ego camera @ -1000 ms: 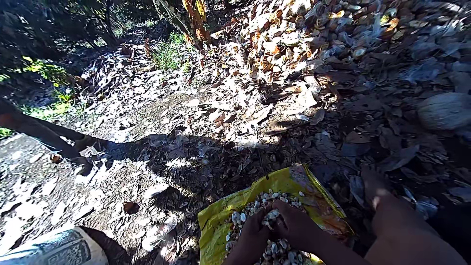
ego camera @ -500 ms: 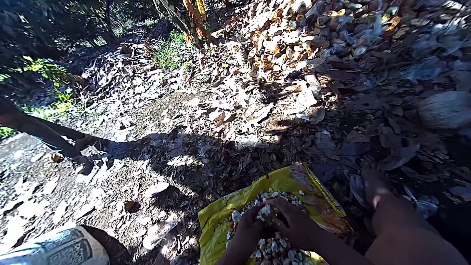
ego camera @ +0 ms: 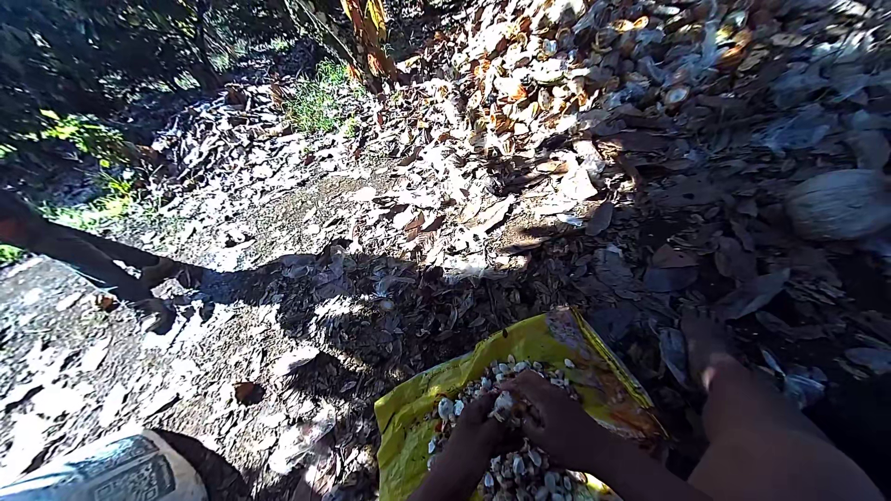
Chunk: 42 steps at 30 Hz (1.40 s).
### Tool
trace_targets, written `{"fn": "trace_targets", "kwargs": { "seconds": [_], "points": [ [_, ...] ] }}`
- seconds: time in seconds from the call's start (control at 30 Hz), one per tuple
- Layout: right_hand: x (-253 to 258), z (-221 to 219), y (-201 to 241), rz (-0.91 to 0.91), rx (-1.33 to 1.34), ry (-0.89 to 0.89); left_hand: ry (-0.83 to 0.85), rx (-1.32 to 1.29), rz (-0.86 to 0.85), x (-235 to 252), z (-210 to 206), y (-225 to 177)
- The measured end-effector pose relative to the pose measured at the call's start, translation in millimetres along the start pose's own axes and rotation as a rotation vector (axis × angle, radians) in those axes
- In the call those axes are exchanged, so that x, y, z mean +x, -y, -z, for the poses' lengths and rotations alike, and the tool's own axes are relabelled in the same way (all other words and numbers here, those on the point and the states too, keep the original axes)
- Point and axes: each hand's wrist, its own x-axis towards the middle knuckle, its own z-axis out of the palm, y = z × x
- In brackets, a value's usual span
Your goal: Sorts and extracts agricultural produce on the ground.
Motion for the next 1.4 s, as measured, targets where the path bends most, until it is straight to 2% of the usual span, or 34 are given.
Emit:
{"fn": "trace_targets", "kwargs": {
  "seconds": [0.43,0.8,0.93,1.03,1.17,1.4],
  "points": [
    [0.3,-6.0,-4.9,0.034,-0.018,-0.026,0.006,0.092,-0.106,2.5,-3.8,4.9],
    [-0.5,0.2,-6.0,0.050,-0.023,-0.091,0.037,0.159,-0.108,1.7,-4.6,10.2],
    [-1.8,1.2,-8.1,0.087,-0.035,-0.064,-0.082,0.387,-0.199,8.7,8.5,15.5],
    [-2.3,1.5,-10.1,0.116,-0.112,-0.069,-0.163,0.559,-0.177,8.0,11.5,11.0],
    [-1.1,1.5,-15.2,0.183,-0.198,-0.097,-0.184,0.618,-0.171,5.3,9.3,7.9],
    [-3.3,2.7,-7.8,0.130,-0.280,-0.048,-0.224,0.721,-0.256,7.7,7.1,10.2]
  ]
}}
